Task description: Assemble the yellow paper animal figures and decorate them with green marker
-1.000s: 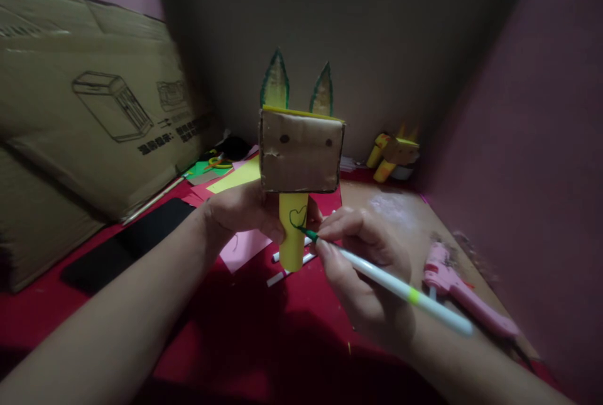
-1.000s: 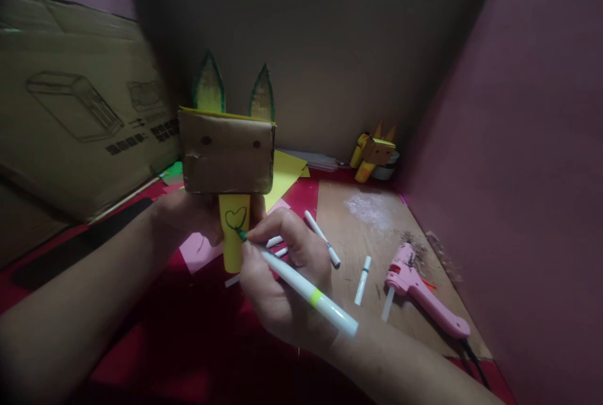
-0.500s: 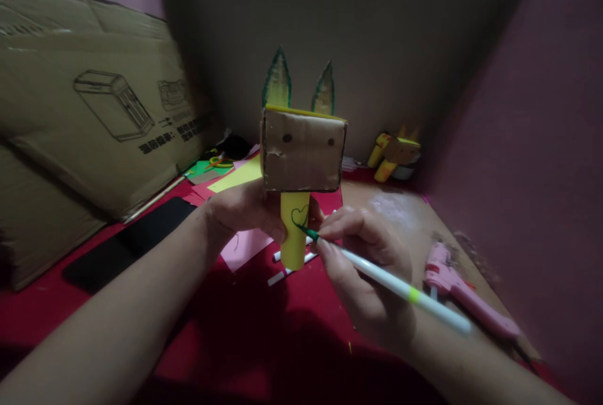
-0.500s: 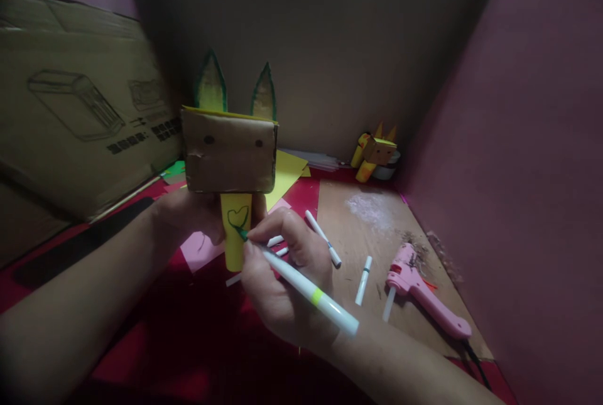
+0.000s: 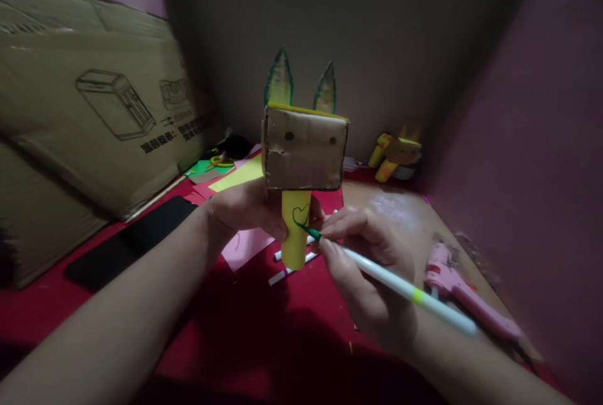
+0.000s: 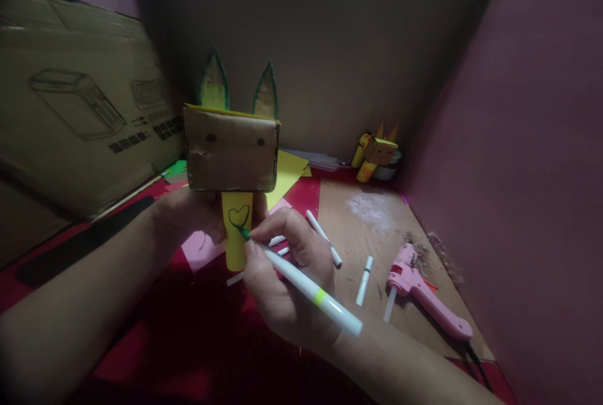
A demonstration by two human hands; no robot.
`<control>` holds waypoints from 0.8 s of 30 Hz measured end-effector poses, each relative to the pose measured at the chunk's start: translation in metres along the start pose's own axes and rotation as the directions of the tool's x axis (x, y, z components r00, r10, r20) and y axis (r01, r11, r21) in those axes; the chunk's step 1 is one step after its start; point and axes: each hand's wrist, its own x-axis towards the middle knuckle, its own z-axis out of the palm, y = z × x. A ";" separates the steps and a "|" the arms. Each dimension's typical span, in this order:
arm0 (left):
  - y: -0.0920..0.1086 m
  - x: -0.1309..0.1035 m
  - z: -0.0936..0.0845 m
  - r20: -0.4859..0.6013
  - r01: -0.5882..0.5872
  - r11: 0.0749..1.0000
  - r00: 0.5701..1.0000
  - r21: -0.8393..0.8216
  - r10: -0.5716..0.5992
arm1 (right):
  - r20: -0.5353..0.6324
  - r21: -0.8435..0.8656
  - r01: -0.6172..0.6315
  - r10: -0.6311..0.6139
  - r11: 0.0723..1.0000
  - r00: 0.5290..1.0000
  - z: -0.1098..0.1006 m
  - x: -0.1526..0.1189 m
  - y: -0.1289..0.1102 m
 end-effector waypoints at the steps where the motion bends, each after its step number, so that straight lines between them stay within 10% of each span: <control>1: 0.000 0.000 0.000 -0.001 0.004 1.000 1.000 0.002 -0.004 | 0.002 0.006 0.002 -0.002 1.000 1.000 0.000 0.000 0.000; 24: 0.003 0.001 0.004 -0.018 0.043 0.999 0.999 0.029 -0.042 | -0.031 -0.069 -0.038 0.036 0.997 0.999 0.004 -0.001 0.000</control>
